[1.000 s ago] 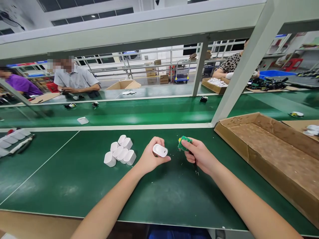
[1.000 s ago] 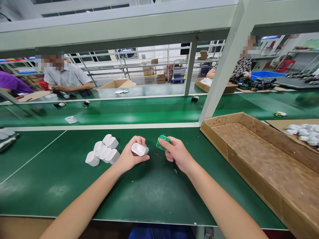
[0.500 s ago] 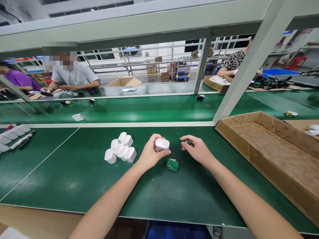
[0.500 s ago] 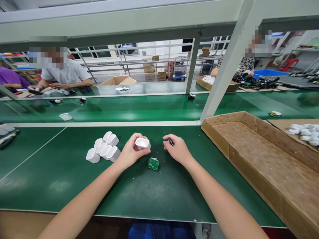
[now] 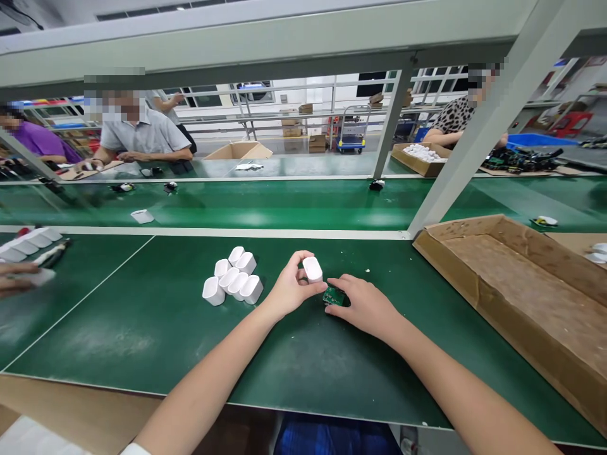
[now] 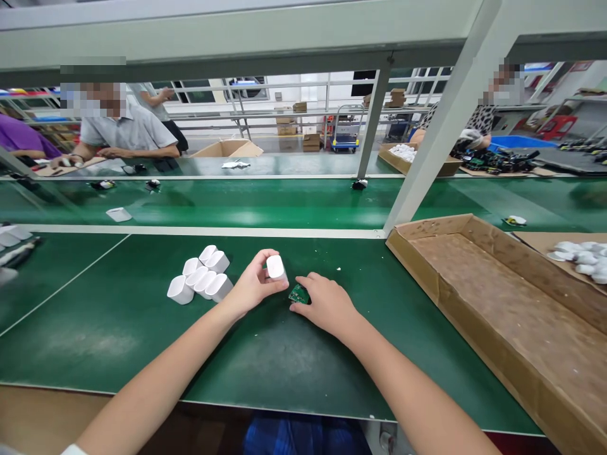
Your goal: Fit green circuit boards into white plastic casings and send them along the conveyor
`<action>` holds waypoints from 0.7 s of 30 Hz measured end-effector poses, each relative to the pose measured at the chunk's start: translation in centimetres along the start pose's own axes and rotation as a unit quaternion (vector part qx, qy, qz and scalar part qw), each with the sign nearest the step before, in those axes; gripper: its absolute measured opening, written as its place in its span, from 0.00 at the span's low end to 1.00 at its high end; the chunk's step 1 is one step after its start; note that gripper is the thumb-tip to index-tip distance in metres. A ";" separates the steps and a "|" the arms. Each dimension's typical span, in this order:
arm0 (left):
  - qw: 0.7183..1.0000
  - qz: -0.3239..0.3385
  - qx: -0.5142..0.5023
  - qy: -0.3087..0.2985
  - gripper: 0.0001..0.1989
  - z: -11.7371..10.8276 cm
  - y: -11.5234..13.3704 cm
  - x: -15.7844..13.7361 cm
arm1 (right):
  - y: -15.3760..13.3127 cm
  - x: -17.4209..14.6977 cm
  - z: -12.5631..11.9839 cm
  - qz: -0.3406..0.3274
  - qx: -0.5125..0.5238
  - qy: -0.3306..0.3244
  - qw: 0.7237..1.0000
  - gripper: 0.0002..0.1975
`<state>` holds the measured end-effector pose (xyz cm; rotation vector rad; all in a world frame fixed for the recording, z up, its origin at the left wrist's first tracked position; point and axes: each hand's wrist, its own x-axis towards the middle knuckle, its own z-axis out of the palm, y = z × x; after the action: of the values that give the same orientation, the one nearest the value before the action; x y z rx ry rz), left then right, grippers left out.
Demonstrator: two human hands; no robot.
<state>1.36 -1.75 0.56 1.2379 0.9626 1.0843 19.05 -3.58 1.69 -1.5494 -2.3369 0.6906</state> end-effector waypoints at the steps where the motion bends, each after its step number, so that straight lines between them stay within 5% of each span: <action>1: 1.000 -0.004 0.002 -0.007 0.29 0.0 0.0 0.0 | 0.3 0.2 -0.1 0.000 0.047 0.003 0.999 0.23; 4: 1.000 -0.001 -0.008 -0.004 0.29 0.0 0.2 -0.1 | 0.8 0.5 -0.7 0.054 0.278 -0.011 0.959 0.20; 8: 0.999 0.021 -0.024 0.015 0.29 -0.2 0.3 0.0 | 0.7 0.5 -1.8 0.146 0.557 -0.034 0.817 0.18; 10: 0.999 0.020 -0.023 0.013 0.29 -0.2 0.3 0.0 | 0.5 0.4 -2.1 0.154 0.611 -0.013 0.776 0.16; 14: 1.000 -0.004 -0.019 -0.010 0.30 -0.1 0.1 -0.1 | 0.5 0.4 -2.0 0.166 0.637 0.014 0.753 0.14; 21: 0.987 -0.048 -0.036 -0.151 0.29 -0.1 -0.3 -0.6 | 1.0 0.3 -1.9 0.119 0.609 0.048 0.783 0.22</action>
<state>1.19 -2.31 0.27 1.2425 0.7363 0.8197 20.56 -2.51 2.80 -1.1133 -1.0320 1.6531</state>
